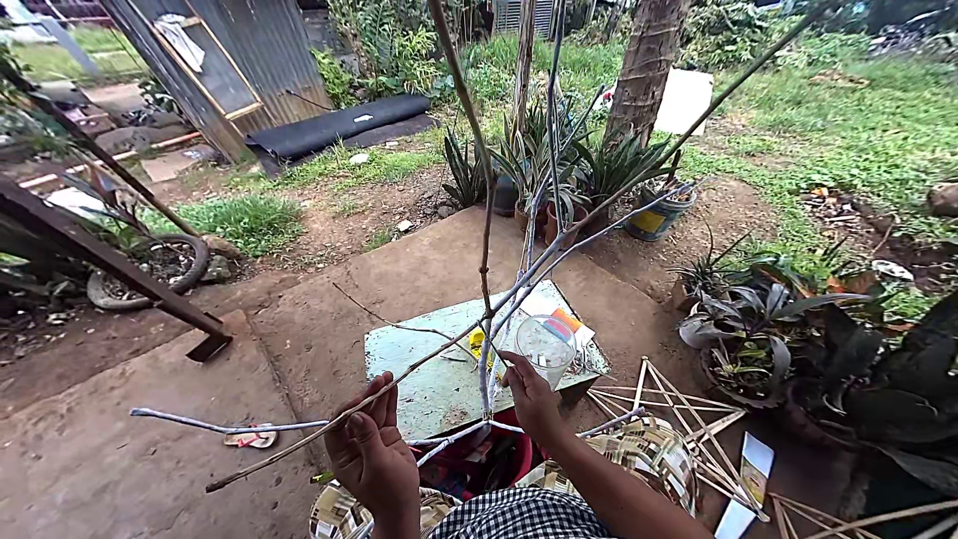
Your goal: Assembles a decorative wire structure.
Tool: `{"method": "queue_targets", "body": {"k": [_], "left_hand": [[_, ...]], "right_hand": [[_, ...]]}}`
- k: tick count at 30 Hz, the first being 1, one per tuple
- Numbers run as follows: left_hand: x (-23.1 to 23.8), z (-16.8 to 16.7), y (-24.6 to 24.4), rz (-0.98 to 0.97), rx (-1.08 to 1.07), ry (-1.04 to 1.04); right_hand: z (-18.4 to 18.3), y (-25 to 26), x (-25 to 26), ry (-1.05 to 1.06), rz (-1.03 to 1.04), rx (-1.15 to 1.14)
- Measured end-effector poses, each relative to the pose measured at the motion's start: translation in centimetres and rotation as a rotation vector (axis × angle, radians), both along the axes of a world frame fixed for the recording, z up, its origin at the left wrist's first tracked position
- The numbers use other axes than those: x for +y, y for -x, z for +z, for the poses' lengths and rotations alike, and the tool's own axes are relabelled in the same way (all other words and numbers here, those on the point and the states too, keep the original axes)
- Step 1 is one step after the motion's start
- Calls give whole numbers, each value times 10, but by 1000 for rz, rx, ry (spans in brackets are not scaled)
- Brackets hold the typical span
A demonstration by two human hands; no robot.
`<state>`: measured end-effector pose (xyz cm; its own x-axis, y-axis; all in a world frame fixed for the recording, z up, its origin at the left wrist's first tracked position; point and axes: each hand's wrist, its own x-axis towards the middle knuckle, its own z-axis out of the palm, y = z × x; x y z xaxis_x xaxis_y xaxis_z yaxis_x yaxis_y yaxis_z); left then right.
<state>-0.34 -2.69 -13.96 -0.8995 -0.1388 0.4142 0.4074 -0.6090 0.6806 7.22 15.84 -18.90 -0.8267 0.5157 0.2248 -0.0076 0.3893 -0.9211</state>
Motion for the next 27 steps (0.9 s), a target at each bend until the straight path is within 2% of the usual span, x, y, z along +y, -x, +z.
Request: {"method": "queue_targets", "body": {"k": [4,9,17,27], "left_hand": [[-2,-1,5,15,8,22],[-2,2,7,60,36,84],[-5,-4,9,55,104,115],[-4,-6,10,30,131,70]], "right_hand": [[20,-13,16,130,58,-132],[38,-10,38,83,115,-323],[57,-4,39,51,71,-280],[58,-19,43,209,140,-240]]}}
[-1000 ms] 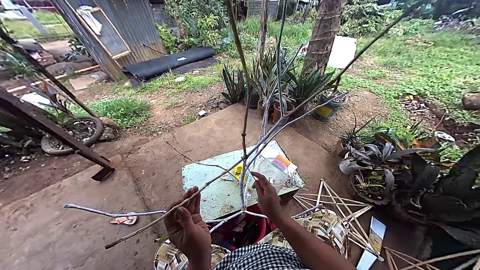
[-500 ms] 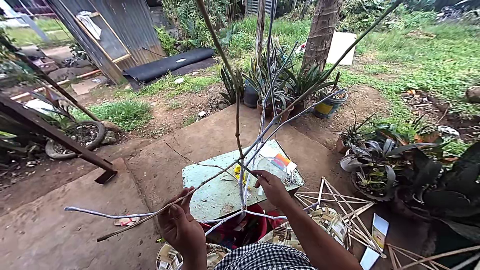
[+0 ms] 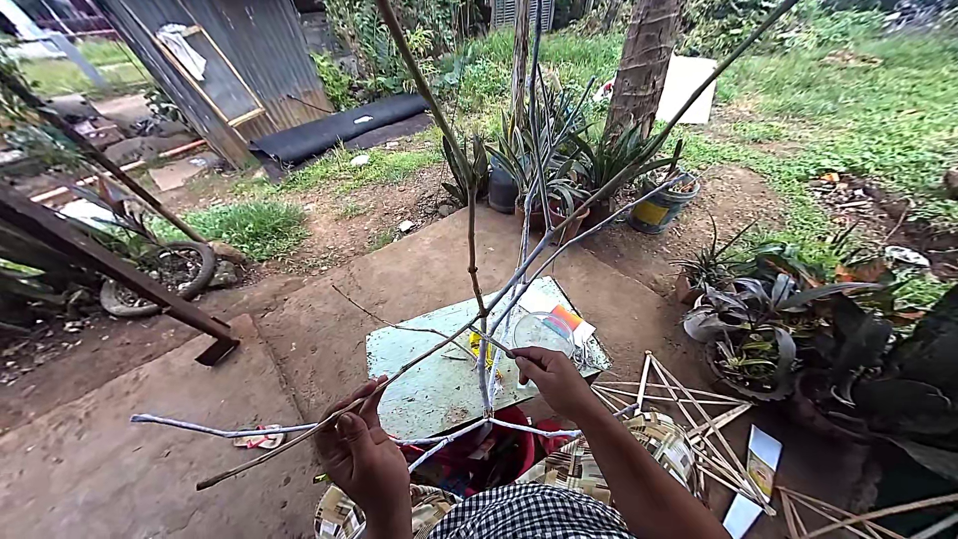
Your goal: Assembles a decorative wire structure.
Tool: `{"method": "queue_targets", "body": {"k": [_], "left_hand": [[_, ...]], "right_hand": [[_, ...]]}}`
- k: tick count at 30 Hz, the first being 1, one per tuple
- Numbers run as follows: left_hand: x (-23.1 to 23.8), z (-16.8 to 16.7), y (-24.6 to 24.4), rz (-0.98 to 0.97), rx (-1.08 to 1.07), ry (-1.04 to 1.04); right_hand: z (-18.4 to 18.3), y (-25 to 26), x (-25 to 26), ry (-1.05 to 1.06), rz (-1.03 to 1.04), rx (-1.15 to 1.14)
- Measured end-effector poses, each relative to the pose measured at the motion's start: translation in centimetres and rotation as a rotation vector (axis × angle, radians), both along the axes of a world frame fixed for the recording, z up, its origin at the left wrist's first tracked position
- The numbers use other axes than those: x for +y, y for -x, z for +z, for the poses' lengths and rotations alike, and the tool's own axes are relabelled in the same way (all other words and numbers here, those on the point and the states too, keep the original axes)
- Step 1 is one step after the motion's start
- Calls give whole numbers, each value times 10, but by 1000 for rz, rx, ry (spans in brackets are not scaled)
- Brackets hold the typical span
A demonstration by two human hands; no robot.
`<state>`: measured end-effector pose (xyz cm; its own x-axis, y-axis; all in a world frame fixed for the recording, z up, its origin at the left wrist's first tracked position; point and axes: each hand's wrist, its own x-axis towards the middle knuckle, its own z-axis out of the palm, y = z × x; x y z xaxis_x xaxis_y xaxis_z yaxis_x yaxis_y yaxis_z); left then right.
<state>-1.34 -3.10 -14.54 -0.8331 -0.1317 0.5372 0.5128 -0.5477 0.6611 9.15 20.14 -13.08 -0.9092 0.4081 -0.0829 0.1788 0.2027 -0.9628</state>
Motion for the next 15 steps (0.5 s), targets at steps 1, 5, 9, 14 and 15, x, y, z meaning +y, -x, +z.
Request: {"method": "queue_targets", "body": {"k": [1,5,9,14,15], "left_hand": [[0,1,0,-5,1,-4],[0,0,1,-15,9,-21],[1,0,0,-14,4,-28],[1,-3,-2,-12,18,-17],[1,-3,-3,-18,23,-23]], "right_hand": [[-1,0,1,-9,-8,-2],[-8,3,6,-61,-18,-64],[-7,6,5,-90,-44,-46],[7,3,2,-338,-100,8],[12,3,1,-398,-104,13]]}}
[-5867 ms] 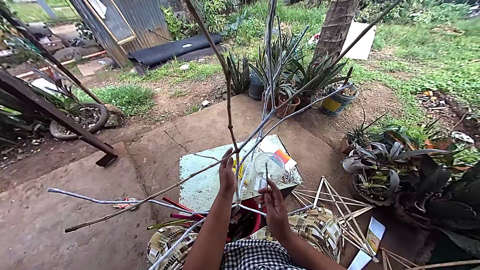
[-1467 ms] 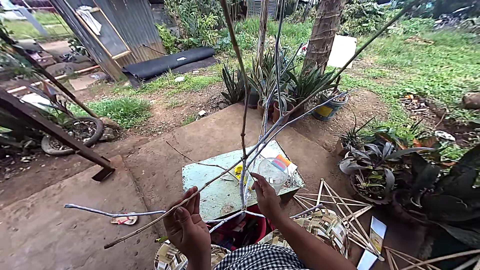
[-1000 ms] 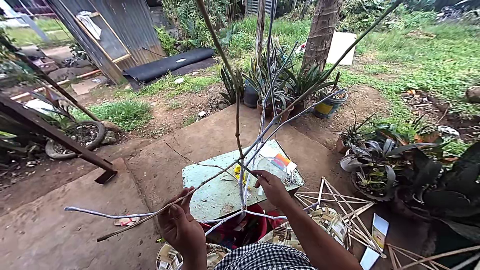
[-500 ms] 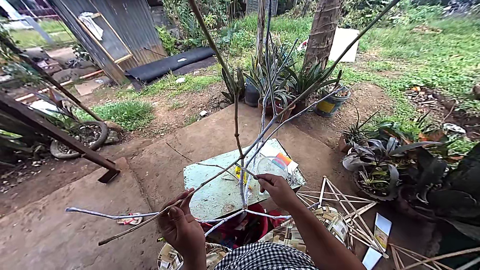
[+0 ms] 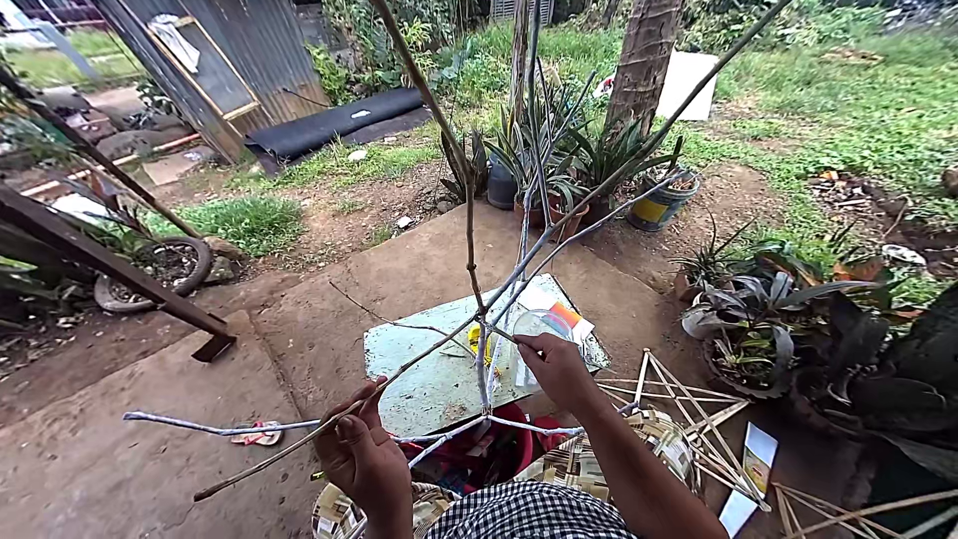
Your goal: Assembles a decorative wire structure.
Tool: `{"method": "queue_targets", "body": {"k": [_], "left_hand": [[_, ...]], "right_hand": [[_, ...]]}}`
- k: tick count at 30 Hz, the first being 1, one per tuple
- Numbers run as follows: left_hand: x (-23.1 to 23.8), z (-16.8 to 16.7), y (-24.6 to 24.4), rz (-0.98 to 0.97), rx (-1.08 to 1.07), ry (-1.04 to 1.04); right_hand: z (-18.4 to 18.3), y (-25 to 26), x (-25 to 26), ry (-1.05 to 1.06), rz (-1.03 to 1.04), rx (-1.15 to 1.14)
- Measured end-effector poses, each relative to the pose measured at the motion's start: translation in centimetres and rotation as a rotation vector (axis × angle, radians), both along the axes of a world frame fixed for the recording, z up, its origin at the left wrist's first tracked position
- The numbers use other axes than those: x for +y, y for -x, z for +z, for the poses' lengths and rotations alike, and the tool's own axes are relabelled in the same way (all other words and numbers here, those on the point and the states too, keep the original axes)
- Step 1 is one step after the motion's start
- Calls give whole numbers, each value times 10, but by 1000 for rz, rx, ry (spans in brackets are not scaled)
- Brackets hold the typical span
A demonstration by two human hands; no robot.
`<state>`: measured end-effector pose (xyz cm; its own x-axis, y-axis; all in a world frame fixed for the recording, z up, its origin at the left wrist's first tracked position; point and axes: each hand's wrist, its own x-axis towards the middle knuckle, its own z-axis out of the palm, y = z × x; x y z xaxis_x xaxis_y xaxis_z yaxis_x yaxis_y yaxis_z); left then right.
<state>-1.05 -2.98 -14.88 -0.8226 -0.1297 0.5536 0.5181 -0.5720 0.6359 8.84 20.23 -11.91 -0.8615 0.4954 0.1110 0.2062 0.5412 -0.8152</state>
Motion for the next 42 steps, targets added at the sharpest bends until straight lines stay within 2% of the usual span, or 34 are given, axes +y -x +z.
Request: {"method": "queue_targets", "body": {"k": [3,8,15,22,25,32,42], "left_hand": [[0,-1,-1,-13,3,-5],[-1,-2,-2,-18,12,-9],[-2,-6,-2,-13,20,0],[-3,-4,0,-14,9,8],[-2,-4,1,-19,3,-8],[-3,-6,2,-26,26,12],[-2,-7,3,-38,3,-12]], "right_hand": [[16,1,-3,-109,30,-21],[39,2,-12,-104,101,-86],[38,-1,-16,-127,122,-87],[21,-5,-8,-95,176,-77],[14,-6,-1,-70,123,-110],[24,-2,-1,-111,45,-121],[31,-5,-2,-209,22,-274]]}}
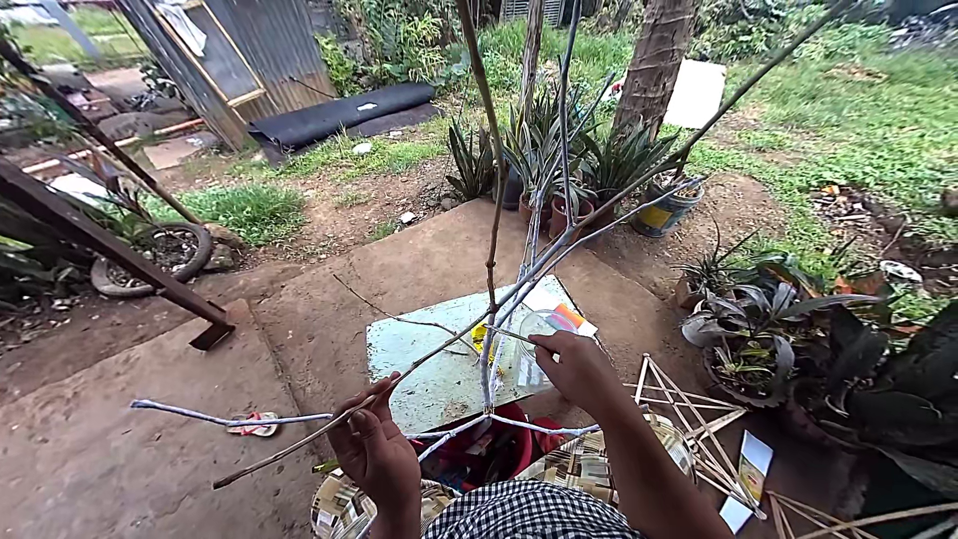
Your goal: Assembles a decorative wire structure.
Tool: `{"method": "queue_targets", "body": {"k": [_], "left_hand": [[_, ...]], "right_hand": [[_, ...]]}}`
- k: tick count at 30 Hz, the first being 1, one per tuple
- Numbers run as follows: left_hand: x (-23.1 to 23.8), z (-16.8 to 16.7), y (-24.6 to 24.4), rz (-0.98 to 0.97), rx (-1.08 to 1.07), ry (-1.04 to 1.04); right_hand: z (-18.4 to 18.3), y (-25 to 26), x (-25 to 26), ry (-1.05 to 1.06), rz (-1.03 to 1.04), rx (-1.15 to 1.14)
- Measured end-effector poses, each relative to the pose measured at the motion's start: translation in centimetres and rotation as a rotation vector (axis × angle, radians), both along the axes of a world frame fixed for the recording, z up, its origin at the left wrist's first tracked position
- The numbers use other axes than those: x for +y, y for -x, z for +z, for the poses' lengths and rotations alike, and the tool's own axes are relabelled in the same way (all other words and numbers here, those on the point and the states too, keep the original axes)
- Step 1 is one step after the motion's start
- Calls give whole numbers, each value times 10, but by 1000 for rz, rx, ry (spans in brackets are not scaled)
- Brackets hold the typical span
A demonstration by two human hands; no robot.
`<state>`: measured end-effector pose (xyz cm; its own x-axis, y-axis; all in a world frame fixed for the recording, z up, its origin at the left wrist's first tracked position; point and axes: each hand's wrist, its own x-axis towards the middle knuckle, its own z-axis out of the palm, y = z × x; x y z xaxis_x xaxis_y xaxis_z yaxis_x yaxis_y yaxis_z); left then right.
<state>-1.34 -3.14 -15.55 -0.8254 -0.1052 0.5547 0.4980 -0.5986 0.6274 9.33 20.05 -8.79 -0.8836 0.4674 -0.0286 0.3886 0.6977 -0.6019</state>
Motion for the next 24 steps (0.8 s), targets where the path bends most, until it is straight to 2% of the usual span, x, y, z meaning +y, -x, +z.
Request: {"method": "queue_targets", "body": {"k": [7,17,22,24], "left_hand": [[-1,-1,-2,-4,2,14],[1,-6,-6,23,18,24],[2,-8,-7,20,27,18],[1,-8,-6,24,23,10]], "right_hand": [[0,9,-8,-36,20,43],[12,21,-15,18,125,67],[-4,25,-13,55,109,72],[-8,20,-9,55,110,-14]]}}
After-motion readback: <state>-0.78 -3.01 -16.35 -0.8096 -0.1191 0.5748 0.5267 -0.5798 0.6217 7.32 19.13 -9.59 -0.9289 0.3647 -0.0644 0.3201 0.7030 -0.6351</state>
